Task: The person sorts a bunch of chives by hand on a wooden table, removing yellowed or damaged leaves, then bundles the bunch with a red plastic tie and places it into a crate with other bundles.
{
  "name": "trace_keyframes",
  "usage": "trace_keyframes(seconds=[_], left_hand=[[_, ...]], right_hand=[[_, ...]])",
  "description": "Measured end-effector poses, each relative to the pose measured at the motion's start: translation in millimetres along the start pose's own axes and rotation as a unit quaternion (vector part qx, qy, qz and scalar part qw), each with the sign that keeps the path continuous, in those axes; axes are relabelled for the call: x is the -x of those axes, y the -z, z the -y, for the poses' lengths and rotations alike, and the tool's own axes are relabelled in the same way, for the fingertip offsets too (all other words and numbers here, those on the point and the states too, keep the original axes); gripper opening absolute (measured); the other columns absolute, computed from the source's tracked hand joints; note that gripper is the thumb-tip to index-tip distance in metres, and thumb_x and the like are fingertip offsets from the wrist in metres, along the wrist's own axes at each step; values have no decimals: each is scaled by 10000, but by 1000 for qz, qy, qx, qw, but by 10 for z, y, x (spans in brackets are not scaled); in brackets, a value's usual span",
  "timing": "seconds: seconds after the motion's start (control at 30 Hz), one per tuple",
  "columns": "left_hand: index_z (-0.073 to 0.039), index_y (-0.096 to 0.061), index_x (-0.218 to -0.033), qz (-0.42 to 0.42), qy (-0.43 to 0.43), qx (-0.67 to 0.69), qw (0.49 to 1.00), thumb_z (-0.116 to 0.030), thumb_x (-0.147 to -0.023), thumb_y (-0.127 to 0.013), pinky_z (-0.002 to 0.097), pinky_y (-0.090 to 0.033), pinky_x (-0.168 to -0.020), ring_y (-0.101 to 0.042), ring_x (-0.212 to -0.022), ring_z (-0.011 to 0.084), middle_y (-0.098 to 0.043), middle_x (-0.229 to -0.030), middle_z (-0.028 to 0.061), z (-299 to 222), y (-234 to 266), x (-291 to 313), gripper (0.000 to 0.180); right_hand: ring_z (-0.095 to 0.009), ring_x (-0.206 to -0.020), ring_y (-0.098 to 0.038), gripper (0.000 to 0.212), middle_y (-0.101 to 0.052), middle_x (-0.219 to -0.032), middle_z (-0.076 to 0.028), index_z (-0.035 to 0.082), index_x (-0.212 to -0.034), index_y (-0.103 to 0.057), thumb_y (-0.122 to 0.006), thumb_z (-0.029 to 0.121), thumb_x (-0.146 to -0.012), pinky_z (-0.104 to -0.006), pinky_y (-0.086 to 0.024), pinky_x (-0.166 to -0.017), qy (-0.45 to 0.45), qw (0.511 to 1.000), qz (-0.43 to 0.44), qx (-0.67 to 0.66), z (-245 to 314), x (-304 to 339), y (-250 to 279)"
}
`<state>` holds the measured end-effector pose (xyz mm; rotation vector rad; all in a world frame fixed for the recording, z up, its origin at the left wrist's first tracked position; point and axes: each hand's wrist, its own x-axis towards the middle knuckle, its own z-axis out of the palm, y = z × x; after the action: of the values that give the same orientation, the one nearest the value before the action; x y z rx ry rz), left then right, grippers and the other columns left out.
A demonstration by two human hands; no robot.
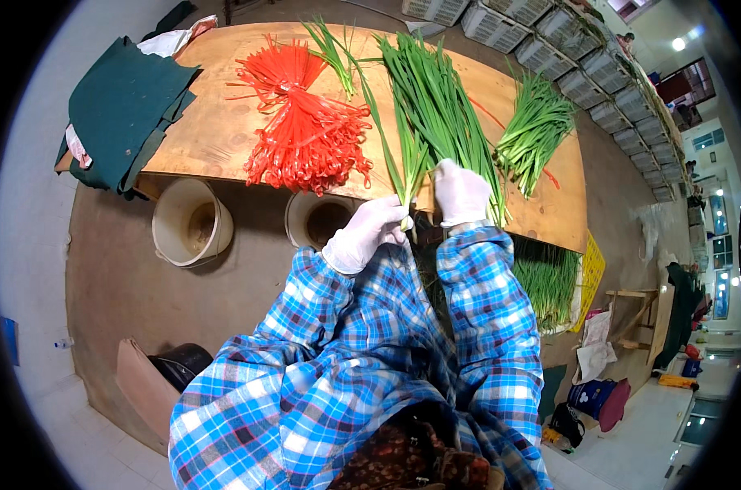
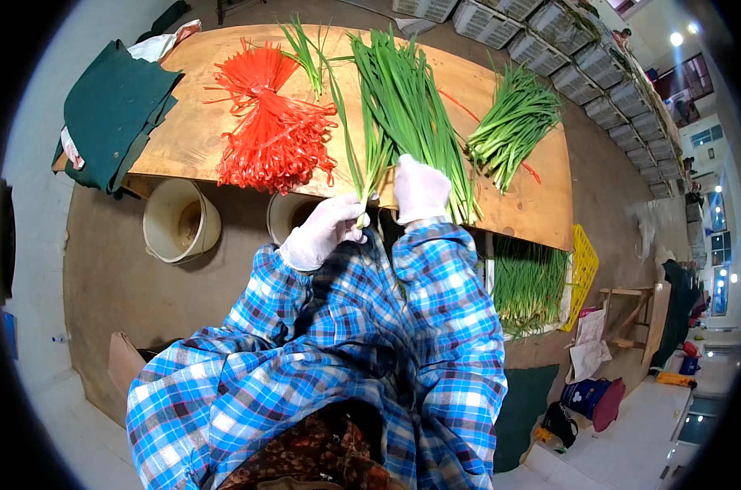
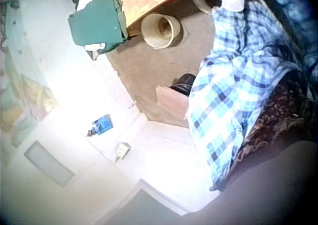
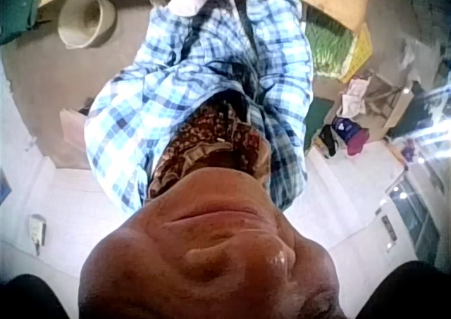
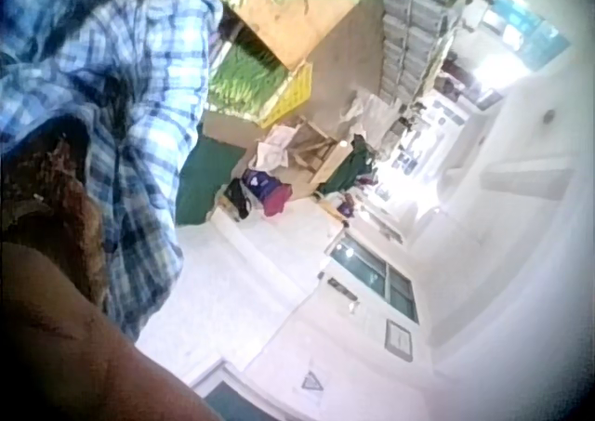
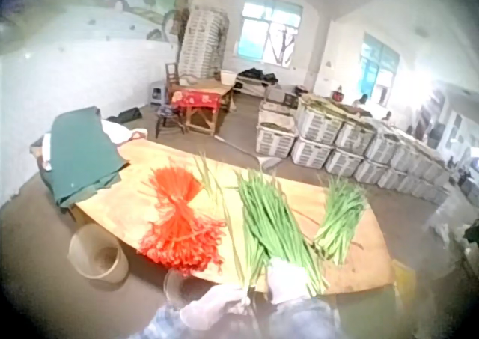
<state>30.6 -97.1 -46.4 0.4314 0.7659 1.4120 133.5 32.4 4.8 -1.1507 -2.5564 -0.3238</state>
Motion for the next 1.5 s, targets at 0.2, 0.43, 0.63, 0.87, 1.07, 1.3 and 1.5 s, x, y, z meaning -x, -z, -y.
trace_keyframes(seconds=[0.2,0.43,0.63,0.87,1.07,1.3,1.5], left_hand=[[-17,-432,-1203,7,-16,-1,1000,-188,-862,-506,264,-471,-619,-537,-607,119,-554,-726,27,-28,38,-38,388],[-73,-533,-846,-29,-25,31,999,-278,-895,-483,263,-476,-585,-560,-612,132,-569,-705,29,8,9,-176,216],[-25,-574,-951,-29,-17,18,999,-270,-881,-521,235,-462,-525,-547,-568,121,-543,-679,27,11,-144,-221,260],[-23,-581,-900,-76,-3,41,996,-212,-875,-495,241,-421,-535,-506,-593,111,-556,-704,20,26,-45,-249,209],[-10,-579,-904,-69,-1,29,997,-203,-875,-489,245,-427,-533,-521,-590,124,-558,-692,29,18,-44,-220,215],[-10,-577,-911,-71,1,17,997,-190,-870,-486,250,-430,-529,-518,-587,125,-559,-705,28,-20,-43,-201,206],[3,-572,-908,-79,1,10,997,-183,-864,-491,255,-437,-534,-533,-590,131,-557,-701,36,-21,-44,-153,207]], right_hand=[[-322,-558,-592,112,-594,-586,-116,159,-744,-624,-571,251,-782,-429,-457,-508,66,994,-41,-71,-20,-96,198],[-306,-600,-600,150,-600,-610,-114,151,-732,-620,-604,297,-766,-411,-457,-534,33,996,-20,-76,-19,-11,234],[-310,-656,-605,132,-615,-672,-129,147,-781,-658,-596,263,-769,-392,-464,-576,11,988,55,-142,-17,5,333],[-228,-638,-574,178,-619,-704,-114,77,-845,-670,-602,232,-791,-320,-452,-581,-44,953,66,-293,-214,-9,299],[-83,-467,-455,167,-576,-573,-48,20,-863,-653,-613,171,-805,-250,-388,-478,-75,939,32,-335,-161,-40,353],[-305,-789,-611,213,-645,-838,-114,162,-894,-665,-593,320,-772,-403,-480,-683,-25,975,172,-136,86,-13,283],[-324,-664,-612,139,-628,-725,-154,127,-807,-658,-593,248,-782,-407,-480,-596,-38,981,-51,-181,-77,-77,144]])
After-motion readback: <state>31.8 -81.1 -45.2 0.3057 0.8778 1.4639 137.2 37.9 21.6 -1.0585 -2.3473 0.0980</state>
